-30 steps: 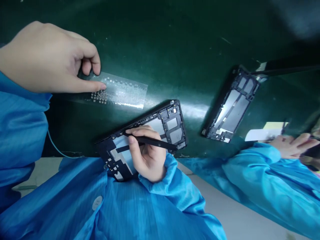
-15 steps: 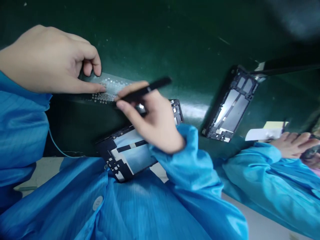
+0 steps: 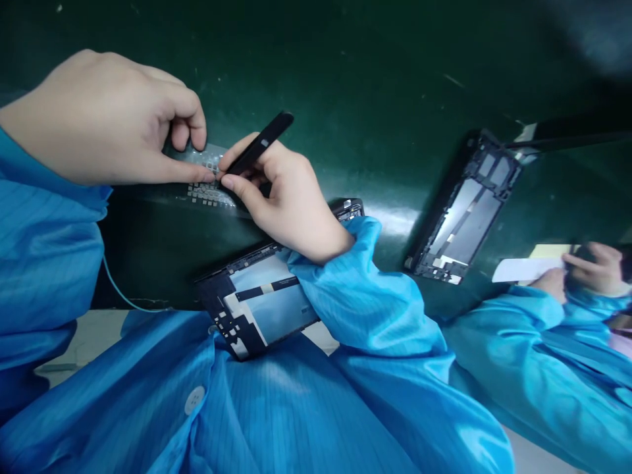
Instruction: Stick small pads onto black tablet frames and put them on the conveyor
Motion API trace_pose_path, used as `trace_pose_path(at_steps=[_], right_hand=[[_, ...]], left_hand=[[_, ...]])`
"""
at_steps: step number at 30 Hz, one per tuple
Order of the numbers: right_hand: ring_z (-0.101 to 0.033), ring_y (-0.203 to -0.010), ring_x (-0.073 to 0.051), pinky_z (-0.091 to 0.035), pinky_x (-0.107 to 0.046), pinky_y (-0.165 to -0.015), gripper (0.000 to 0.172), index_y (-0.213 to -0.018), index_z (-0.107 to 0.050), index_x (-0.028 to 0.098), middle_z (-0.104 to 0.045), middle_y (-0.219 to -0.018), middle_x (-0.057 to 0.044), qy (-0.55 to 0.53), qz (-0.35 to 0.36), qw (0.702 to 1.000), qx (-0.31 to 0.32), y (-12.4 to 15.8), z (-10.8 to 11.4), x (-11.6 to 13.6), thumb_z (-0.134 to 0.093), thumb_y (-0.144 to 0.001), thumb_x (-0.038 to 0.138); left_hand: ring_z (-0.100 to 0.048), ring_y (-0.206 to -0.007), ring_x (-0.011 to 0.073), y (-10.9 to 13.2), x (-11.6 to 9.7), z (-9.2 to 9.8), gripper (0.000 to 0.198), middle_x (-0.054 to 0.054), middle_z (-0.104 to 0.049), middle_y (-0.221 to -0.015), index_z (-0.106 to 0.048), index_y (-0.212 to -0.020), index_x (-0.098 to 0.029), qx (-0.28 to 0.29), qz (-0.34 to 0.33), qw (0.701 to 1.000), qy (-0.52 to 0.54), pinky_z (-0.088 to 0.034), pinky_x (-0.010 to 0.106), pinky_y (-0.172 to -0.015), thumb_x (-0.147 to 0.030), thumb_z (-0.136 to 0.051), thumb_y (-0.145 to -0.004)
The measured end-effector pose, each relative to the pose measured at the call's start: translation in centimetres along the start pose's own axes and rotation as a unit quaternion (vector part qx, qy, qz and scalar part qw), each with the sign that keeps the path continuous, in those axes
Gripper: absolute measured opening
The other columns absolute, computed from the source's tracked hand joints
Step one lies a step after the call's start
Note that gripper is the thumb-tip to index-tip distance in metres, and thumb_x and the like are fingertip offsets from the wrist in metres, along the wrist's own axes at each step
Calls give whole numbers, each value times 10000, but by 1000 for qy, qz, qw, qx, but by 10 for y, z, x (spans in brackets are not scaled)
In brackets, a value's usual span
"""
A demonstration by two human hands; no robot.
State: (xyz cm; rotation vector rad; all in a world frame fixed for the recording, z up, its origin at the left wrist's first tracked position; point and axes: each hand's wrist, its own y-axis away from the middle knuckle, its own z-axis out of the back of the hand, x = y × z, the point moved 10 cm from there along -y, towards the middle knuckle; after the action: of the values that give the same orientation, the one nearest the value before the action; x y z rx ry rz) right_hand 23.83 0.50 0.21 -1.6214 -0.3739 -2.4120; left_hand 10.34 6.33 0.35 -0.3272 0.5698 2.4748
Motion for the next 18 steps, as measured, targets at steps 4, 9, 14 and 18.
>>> trace_pose_path(at_steps=[4, 9, 14, 18], right_hand=[[-820, -876, -215, -724, -409, -813, 335, -1059, -781, 271, -853, -1029, -14, -87, -8, 995, -54, 23, 19, -1, -872, -962, 578], [-775, -804, -175, -648, -322, -738, 52, -1043, -810, 268, -815, -913, 1, -61, 27, 926, -371, 126, 65, 4, -838, -1010, 295], [-857, -937, -223, -707, -390, -874, 111, -1123, -791, 269, -853, -1003, -33, 1, 30, 920, -390, 158, 51, -8, -818, -1016, 270], [-862, -957, -216, -716, -383, -871, 123, -1151, -779, 273, -859, -1029, -32, 14, 29, 926, -375, 156, 49, -13, -790, -1030, 256]], left_hand=[[-745, -1087, 362, 0, 1, 0, 340, 34, -733, -977, -731, -998, -251, 3, 3, 1000, 1, -579, 531, -1110, -555, -774, -853], [-740, -1053, 309, 2, 2, 3, 814, 32, -669, -877, -698, -877, -227, -46, -41, 997, 44, -552, 531, -1153, -981, -399, -804], [-711, -983, 245, 1, 15, 0, 909, 7, -643, -857, -718, -915, -228, -66, -50, 996, 34, -544, 535, -1088, -1043, -342, -774], [-699, -979, 231, -4, 32, -8, 867, -2, -649, -883, -742, -982, -215, -55, -47, 997, 24, -527, 526, -1093, -1018, -504, -758]])
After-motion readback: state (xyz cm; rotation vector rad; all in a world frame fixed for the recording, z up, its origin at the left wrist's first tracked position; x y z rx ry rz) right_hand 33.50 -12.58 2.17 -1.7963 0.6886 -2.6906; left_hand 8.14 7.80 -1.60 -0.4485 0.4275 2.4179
